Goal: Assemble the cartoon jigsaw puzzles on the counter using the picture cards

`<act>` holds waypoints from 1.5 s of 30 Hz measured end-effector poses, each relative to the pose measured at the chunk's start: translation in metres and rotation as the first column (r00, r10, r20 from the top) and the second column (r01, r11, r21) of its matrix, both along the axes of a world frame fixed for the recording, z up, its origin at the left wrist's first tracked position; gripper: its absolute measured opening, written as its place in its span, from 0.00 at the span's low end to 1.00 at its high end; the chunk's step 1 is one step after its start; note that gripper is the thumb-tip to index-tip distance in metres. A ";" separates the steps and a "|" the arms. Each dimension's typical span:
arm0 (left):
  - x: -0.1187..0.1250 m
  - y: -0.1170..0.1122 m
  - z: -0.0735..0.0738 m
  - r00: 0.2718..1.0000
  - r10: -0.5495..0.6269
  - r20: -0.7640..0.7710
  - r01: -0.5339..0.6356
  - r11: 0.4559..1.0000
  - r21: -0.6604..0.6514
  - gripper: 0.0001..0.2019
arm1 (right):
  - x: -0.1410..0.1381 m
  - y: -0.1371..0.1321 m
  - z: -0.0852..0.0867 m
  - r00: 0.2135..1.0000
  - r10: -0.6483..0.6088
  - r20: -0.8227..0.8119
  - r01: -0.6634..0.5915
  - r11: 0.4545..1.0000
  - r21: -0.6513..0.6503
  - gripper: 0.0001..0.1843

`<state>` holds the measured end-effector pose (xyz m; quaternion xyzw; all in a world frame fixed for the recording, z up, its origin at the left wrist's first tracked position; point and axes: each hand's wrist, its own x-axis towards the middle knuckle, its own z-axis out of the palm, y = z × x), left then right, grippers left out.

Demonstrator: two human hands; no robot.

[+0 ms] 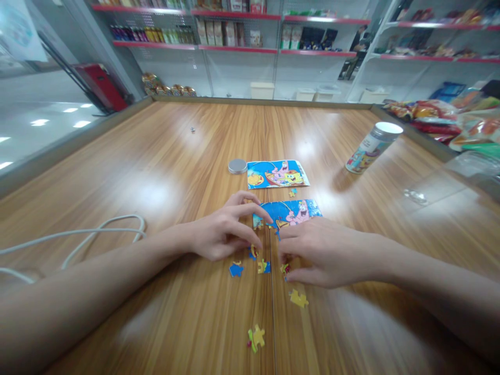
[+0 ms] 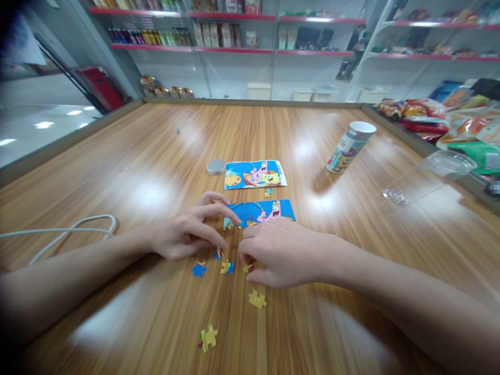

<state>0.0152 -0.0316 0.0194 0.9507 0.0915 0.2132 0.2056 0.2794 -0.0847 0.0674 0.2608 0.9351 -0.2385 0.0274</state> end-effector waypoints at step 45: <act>0.006 0.007 -0.019 0.956 0.290 0.039 -0.291 0.956 0.030 0.13 | -0.018 0.009 -0.030 0.927 -0.348 -0.136 0.372 0.897 0.237 0.11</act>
